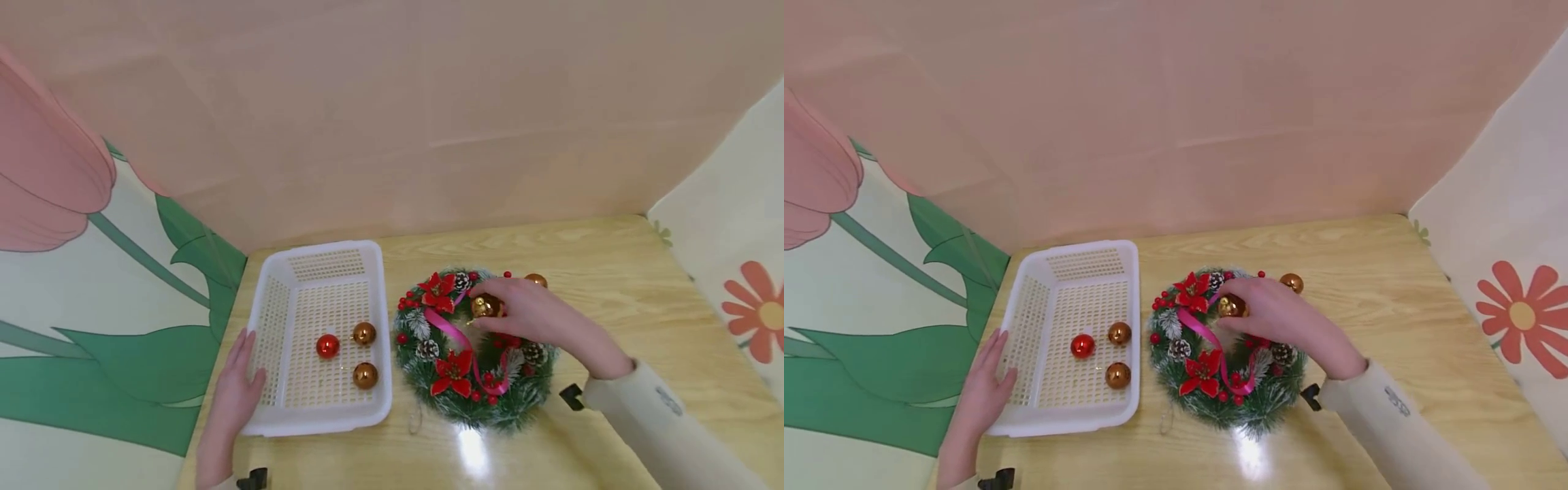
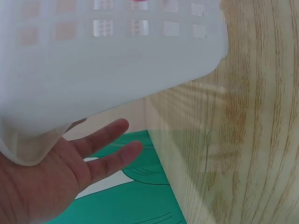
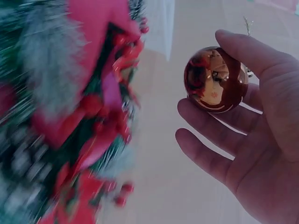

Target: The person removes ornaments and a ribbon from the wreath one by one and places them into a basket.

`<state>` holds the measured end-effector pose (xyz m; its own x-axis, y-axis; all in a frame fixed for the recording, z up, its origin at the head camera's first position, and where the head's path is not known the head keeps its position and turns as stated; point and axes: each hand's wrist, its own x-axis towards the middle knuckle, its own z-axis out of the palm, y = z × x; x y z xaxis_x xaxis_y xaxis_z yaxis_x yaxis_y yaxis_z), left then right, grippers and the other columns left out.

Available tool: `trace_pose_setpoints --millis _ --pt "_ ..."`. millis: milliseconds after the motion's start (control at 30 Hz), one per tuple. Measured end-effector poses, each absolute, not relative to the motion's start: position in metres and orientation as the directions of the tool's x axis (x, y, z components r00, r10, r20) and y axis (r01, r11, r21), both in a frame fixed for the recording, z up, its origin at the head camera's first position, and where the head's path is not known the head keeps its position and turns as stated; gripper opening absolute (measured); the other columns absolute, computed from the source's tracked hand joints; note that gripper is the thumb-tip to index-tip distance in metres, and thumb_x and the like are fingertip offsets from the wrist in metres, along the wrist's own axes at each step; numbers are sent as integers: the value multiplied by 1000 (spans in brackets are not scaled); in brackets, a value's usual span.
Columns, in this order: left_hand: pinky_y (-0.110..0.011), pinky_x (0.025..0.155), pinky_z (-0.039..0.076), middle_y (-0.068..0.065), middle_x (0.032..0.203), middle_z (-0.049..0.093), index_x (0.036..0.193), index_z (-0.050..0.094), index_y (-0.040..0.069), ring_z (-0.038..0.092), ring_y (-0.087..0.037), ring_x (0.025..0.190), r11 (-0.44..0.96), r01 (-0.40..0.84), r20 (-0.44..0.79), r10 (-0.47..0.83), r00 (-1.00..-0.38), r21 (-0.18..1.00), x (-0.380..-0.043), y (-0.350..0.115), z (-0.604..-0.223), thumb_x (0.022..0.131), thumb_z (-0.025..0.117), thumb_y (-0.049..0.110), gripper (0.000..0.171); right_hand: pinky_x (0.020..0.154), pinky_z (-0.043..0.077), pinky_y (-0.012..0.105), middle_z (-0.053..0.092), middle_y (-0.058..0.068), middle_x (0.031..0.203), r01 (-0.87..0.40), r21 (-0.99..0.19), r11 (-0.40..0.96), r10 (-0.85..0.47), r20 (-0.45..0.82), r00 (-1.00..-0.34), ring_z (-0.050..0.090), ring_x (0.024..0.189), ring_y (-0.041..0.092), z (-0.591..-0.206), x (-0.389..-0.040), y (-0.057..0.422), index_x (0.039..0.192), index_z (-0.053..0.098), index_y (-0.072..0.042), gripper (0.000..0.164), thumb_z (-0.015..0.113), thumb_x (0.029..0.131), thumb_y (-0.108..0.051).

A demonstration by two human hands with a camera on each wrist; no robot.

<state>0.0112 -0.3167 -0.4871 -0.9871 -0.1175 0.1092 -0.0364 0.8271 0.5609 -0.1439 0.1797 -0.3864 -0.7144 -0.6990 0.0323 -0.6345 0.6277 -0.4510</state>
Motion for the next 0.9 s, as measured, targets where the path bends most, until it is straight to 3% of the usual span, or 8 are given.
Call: trace_pose_setpoints --millis 267,533,700,900 --pt "-69 108 34 -29 163 23 157 29 -7 34 -55 140 827 -55 90 -126 -988 559 10 -313 -484 92 64 -5 74 80 56 39 70 1 116 -619 -522 587 -727 -3 -687 66 91 13 -397 -172 112 128 68 -9 46 78 93 -37" --pt "-67 112 31 -28 165 20 158 28 -5 28 -53 145 799 -63 61 -123 -991 598 7 -312 -490 92 64 -7 76 80 55 37 67 6 119 -641 -551 535 -768 0 -641 64 96 17 -412 -190 51 130 65 -6 46 76 95 -33" --pt "-65 113 31 -27 165 19 159 27 -6 28 -52 145 794 -73 31 -115 -993 604 7 -309 -494 92 63 -7 76 75 53 37 65 8 114 -672 -468 574 -771 -33 -636 62 88 19 -427 -190 15 128 64 -6 43 75 96 -31" --pt "-65 113 31 -25 166 19 159 27 -4 30 -51 144 812 -82 29 -122 -992 578 8 -310 -491 91 64 -8 77 74 56 38 65 12 110 -721 -342 602 -762 24 -648 64 81 21 -434 -188 -19 124 64 -3 39 75 95 -28"
